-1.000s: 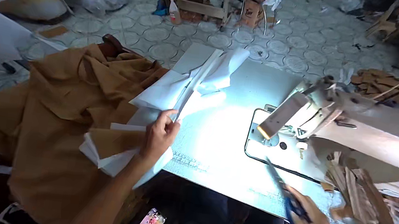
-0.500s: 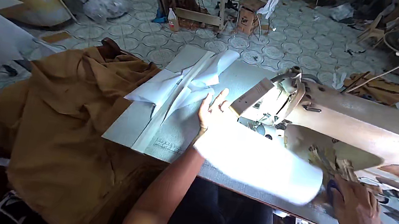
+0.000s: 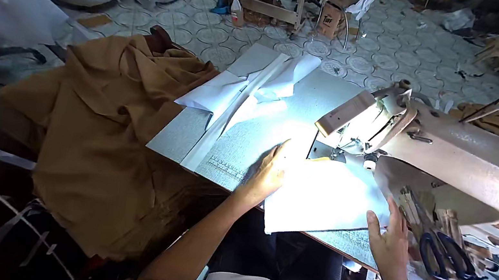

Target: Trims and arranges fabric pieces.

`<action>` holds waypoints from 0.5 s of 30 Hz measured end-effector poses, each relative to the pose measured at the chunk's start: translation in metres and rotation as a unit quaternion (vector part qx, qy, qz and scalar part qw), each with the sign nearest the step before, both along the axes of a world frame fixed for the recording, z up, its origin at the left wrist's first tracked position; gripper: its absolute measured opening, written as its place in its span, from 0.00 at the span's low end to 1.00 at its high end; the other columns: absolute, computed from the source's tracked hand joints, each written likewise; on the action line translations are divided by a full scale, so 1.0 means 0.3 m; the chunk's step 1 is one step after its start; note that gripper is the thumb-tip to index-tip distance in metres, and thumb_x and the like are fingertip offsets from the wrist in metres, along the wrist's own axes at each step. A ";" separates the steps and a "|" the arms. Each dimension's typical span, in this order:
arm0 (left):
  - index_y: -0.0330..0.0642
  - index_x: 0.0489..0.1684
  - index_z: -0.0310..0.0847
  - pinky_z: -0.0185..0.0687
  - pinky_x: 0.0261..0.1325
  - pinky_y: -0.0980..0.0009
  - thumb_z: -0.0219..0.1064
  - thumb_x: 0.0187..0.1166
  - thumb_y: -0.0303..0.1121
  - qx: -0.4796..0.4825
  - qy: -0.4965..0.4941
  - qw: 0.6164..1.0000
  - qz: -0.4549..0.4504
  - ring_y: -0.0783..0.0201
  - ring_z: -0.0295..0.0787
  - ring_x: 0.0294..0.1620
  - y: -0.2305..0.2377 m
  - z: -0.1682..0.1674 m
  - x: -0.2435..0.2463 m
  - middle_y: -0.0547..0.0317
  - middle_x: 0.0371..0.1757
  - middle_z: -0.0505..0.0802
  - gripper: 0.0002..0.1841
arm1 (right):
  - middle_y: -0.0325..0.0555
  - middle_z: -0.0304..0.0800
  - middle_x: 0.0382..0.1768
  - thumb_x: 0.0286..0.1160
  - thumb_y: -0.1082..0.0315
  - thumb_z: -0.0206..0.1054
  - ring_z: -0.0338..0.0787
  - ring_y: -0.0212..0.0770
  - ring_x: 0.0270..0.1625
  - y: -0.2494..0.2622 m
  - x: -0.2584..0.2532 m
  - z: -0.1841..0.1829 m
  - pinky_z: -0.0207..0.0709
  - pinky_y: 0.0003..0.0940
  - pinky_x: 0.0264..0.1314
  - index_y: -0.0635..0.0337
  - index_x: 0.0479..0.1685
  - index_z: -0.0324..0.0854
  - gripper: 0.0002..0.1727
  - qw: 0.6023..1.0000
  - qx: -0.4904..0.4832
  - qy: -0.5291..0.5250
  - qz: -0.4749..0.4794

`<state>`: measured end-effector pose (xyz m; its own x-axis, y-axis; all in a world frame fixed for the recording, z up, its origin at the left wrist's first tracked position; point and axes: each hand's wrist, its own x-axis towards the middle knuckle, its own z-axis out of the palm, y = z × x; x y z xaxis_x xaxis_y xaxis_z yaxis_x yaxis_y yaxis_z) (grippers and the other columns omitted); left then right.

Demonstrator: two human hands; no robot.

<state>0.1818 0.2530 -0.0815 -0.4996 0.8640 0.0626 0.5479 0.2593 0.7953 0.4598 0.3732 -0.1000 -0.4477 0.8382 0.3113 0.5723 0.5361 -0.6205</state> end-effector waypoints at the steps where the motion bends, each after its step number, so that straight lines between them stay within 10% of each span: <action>1: 0.40 0.92 0.54 0.79 0.71 0.48 0.63 0.76 0.18 0.012 -0.027 0.999 -0.013 0.45 0.84 0.69 -0.013 -0.002 -0.005 0.39 0.68 0.86 0.39 | 0.77 0.78 0.72 0.81 0.56 0.62 0.76 0.78 0.74 -0.006 -0.011 -0.003 0.64 0.72 0.76 0.77 0.82 0.66 0.37 1.000 0.002 0.000 -0.003; 10: 0.36 0.88 0.63 0.73 0.74 0.42 0.65 0.74 0.20 0.050 0.189 0.980 0.032 0.36 0.72 0.80 -0.109 0.006 0.013 0.35 0.85 0.71 0.35 | 0.77 0.82 0.62 0.77 0.64 0.67 0.88 0.57 0.46 -0.152 0.059 0.021 0.81 0.46 0.45 0.72 0.85 0.64 0.37 0.994 -0.058 0.042 -0.088; 15: 0.38 0.83 0.72 0.50 0.87 0.34 0.54 0.89 0.45 -0.013 0.229 0.971 -0.067 0.33 0.62 0.88 -0.092 -0.068 0.100 0.35 0.85 0.73 0.28 | 0.68 0.89 0.50 0.78 0.62 0.68 0.90 0.53 0.44 -0.176 0.068 0.036 0.82 0.48 0.47 0.71 0.85 0.62 0.37 0.991 -0.086 0.023 -0.097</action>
<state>0.2117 0.2255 -0.1019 -0.3085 0.9234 0.2285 0.8725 0.1789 0.4548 0.4802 0.3204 -0.0893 -0.2622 0.9495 0.1725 0.6229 0.3031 -0.7212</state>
